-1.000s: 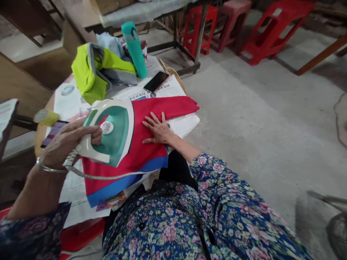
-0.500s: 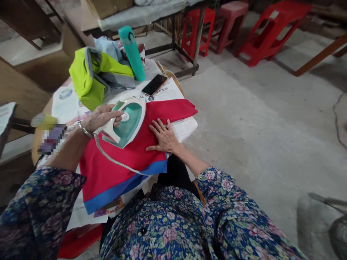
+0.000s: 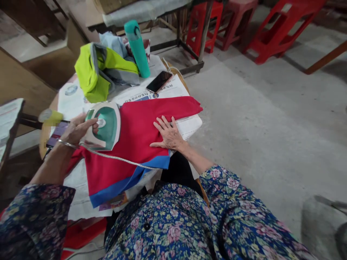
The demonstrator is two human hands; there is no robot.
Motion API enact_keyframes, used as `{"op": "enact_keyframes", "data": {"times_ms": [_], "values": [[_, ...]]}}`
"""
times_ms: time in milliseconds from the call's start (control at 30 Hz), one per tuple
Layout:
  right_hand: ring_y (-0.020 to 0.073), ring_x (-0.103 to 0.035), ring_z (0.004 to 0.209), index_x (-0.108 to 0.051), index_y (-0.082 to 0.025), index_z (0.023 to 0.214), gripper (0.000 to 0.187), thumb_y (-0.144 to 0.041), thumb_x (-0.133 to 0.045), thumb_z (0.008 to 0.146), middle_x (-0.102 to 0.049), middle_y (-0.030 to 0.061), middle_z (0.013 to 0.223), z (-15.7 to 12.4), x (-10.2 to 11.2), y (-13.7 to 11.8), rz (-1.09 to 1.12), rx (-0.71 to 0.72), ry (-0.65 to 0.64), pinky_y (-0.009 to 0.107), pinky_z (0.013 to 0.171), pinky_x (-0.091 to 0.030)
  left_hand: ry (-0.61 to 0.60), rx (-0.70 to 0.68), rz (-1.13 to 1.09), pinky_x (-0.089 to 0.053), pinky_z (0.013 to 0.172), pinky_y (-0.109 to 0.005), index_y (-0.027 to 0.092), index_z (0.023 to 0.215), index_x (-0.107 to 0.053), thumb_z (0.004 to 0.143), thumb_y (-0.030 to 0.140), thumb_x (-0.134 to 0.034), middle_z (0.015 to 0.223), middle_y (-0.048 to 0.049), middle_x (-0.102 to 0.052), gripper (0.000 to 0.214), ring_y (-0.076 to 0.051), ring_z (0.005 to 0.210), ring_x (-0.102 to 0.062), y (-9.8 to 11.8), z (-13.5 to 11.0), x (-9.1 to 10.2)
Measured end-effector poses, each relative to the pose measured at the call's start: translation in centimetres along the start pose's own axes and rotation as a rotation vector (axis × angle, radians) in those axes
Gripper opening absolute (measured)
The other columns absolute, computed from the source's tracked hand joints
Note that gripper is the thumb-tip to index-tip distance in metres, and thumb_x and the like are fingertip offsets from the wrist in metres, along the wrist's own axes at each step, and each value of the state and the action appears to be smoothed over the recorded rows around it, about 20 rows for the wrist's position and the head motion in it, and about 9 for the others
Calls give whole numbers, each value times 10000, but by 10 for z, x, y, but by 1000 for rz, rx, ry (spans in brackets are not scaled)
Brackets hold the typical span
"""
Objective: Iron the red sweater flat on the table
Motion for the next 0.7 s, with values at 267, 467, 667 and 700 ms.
{"op": "enact_keyframes", "data": {"times_ms": [267,467,667,700], "values": [[495,-353,1769,-539,-117,1782,1128,-915,-638,991,-461,253,1861,0,-2,4,16,7,7,837,1414,-180,136,108,-61,-404,498,-265,249,701,-579,702,584,-888,572,31,-594,456,-133,542,-494,-39,-76,23],[517,-369,1755,-544,-134,1781,1118,-914,-644,986,-475,251,1854,-6,-5,9,16,32,31,858,1398,-187,25,17,-32,-374,507,-266,250,659,-606,775,636,-831,615,8,-600,462,-143,576,-491,-37,-112,-2],[513,-367,1755,-531,-174,1795,1082,-886,-661,990,-486,232,1855,-10,-7,12,-14,39,33,855,1398,-184,-128,-74,-26,-402,527,-262,252,679,-612,778,586,-812,584,2,-601,402,-158,570,-525,-22,-63,-26],[509,-369,1755,-532,-177,1794,1082,-889,-659,989,-489,228,1854,-10,-7,12,-19,37,31,853,1400,-185,-145,-95,-10,-411,536,-261,248,661,-610,792,557,-804,592,-5,-607,387,-157,578,-534,-19,-52,-30]]}}
Point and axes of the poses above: each hand's wrist, its own z-axis towards the middle knuckle, its own x-axis out of the back of the hand, y = z × x, the point moved 6 cm from there along z, towards the middle knuckle
